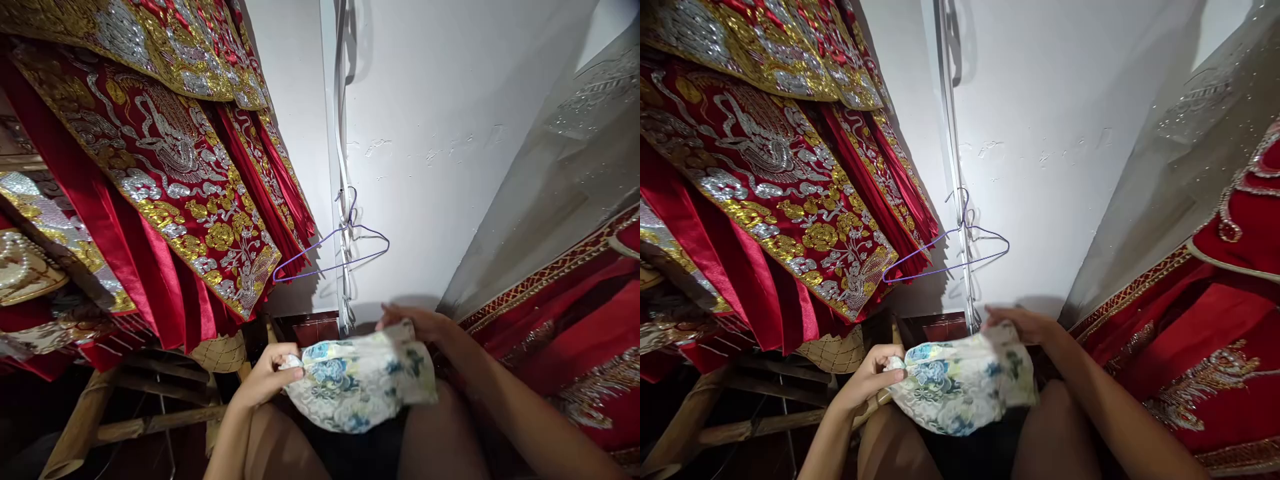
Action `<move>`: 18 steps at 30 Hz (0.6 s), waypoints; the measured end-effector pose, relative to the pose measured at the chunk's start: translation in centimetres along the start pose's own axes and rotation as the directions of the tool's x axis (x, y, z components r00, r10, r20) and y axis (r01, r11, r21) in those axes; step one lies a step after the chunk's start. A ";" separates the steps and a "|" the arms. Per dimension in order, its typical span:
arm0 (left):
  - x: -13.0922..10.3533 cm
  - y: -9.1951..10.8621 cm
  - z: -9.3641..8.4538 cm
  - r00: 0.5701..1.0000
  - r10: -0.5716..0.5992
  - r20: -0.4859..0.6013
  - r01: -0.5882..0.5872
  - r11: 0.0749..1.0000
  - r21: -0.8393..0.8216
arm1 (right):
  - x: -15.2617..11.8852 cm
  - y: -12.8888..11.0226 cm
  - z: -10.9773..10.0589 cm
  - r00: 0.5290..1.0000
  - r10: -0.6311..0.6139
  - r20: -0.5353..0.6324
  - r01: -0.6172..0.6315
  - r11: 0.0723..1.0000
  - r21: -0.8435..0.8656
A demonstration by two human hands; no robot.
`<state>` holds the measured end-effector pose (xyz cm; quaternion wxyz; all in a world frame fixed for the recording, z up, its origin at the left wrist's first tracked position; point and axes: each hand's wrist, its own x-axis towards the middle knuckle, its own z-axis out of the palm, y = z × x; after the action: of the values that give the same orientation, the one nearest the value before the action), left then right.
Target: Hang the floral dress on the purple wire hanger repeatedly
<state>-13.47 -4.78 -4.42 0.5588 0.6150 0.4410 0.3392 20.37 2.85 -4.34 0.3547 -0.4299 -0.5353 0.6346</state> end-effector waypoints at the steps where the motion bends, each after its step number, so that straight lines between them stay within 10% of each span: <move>1: -0.5 0.5 -0.2 1.000 -0.011 0.022 0.010 0.999 0.049 | 0.3 -0.8 -0.4 0.996 0.045 0.072 -0.048 0.998 0.049; 5: -1.4 1.0 -0.4 0.995 -0.096 0.041 0.075 0.929 0.362 | 0.9 -4.6 -1.3 0.969 -0.056 0.241 0.055 0.998 0.010; 10: -2.4 0.2 -0.7 0.979 -0.185 -0.089 0.201 0.789 0.581 | 4.0 -6.8 -0.6 0.928 -0.373 -0.004 0.328 0.819 -0.471; 14: -2.8 1.5 -0.4 0.965 -0.058 -0.255 0.156 0.909 0.387 | 7.9 -5.2 -0.2 0.838 -0.540 -0.080 0.411 0.720 -0.559; 18: -2.0 2.6 -0.4 0.871 0.036 -0.489 -0.001 0.997 0.072 | 9.9 -2.6 -0.8 0.856 -0.500 -0.133 0.350 0.748 -0.564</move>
<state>-14.13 -6.41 -1.61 0.4038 0.5322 0.5738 0.4739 17.33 12.63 -3.49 0.4318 -0.4586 -0.7160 0.3009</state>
